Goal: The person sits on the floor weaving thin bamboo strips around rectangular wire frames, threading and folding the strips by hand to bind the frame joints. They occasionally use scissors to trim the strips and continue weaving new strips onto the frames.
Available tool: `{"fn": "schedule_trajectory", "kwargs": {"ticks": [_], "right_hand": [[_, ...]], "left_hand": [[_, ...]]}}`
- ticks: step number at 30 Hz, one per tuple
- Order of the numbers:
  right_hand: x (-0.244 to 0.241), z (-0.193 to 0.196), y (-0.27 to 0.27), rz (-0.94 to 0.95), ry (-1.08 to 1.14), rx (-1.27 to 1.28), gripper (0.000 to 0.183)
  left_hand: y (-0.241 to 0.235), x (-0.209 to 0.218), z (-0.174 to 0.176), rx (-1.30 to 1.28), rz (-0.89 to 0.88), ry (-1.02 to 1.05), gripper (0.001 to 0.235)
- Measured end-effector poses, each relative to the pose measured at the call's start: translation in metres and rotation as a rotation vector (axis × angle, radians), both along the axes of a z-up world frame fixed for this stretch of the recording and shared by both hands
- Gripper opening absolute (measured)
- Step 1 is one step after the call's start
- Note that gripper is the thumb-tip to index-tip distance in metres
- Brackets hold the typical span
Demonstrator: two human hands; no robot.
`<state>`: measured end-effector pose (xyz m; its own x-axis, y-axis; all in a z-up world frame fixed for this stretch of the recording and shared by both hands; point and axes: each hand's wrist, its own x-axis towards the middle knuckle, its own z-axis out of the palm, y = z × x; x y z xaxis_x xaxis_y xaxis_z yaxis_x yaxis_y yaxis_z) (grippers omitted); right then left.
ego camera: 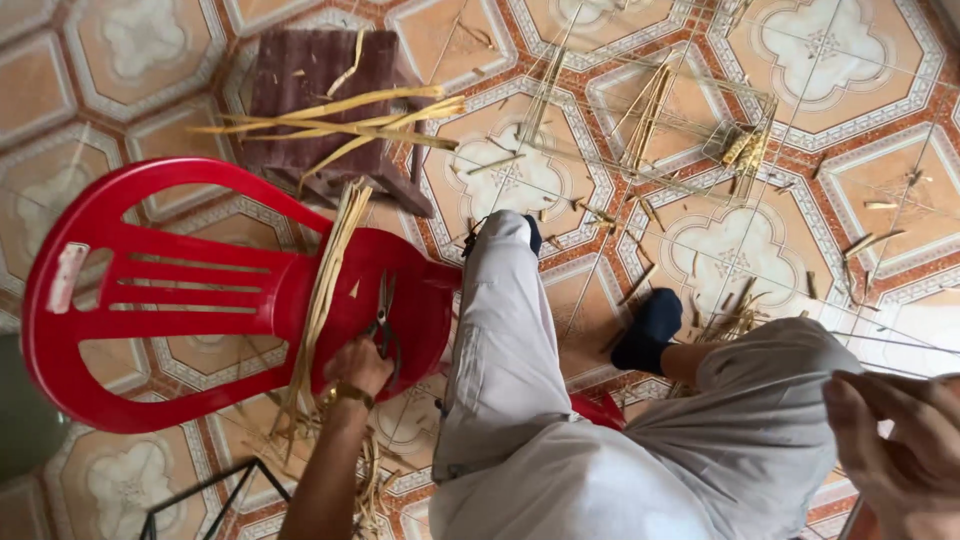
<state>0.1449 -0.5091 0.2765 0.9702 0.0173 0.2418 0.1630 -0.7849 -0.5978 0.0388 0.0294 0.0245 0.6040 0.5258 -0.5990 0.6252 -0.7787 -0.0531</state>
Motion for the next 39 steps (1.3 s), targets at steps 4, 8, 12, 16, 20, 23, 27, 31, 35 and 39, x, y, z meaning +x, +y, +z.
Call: {"fn": "schedule_trajectory", "kwargs": {"ticks": [4, 8, 12, 16, 20, 23, 27, 31, 35, 39], "right_hand": [[-0.017, -0.097, -0.051, -0.001, 0.007, -0.037, 0.011], [-0.017, -0.169, -0.105, 0.213, 0.009, -0.429, 0.013], [-0.04, -0.243, -0.145, -0.077, 0.114, -0.279, 0.021], [-0.039, -0.289, -0.198, 0.052, -0.018, -0.318, 0.024], [-0.033, -0.278, -0.193, 0.288, -0.048, -0.54, 0.023], [-0.037, -0.283, -0.2, 0.19, -0.006, -0.507, 0.023], [-0.054, -0.292, -0.207, 0.037, 0.053, -0.442, 0.022], [-0.065, -0.296, -0.208, -0.026, 0.084, -0.405, 0.022], [-0.063, -0.3, -0.205, -0.024, 0.035, -0.362, 0.021], [-0.058, -0.284, -0.183, -0.211, 0.134, -0.337, 0.02]], "left_hand": [[0.011, 0.048, 0.01, 0.033, -0.135, 0.014, 0.018], [0.025, 0.147, 0.023, -0.066, -0.157, -0.686, 0.019], [0.053, 0.263, -0.005, -0.065, -0.132, -1.08, 0.011], [0.065, 0.342, -0.044, -0.042, -0.11, -1.09, 0.011], [0.063, 0.381, -0.04, 0.033, -0.116, -0.89, 0.008], [0.074, 0.403, -0.059, 0.126, -0.207, -0.788, 0.019], [0.089, 0.416, -0.078, 0.209, -0.27, -0.726, 0.018], [0.083, 0.406, -0.067, 0.22, -0.277, -0.766, 0.021], [0.069, 0.386, -0.049, 0.112, -0.288, -1.001, 0.018], [0.06, 0.371, -0.053, -0.017, -0.349, -1.043, 0.016]]}}
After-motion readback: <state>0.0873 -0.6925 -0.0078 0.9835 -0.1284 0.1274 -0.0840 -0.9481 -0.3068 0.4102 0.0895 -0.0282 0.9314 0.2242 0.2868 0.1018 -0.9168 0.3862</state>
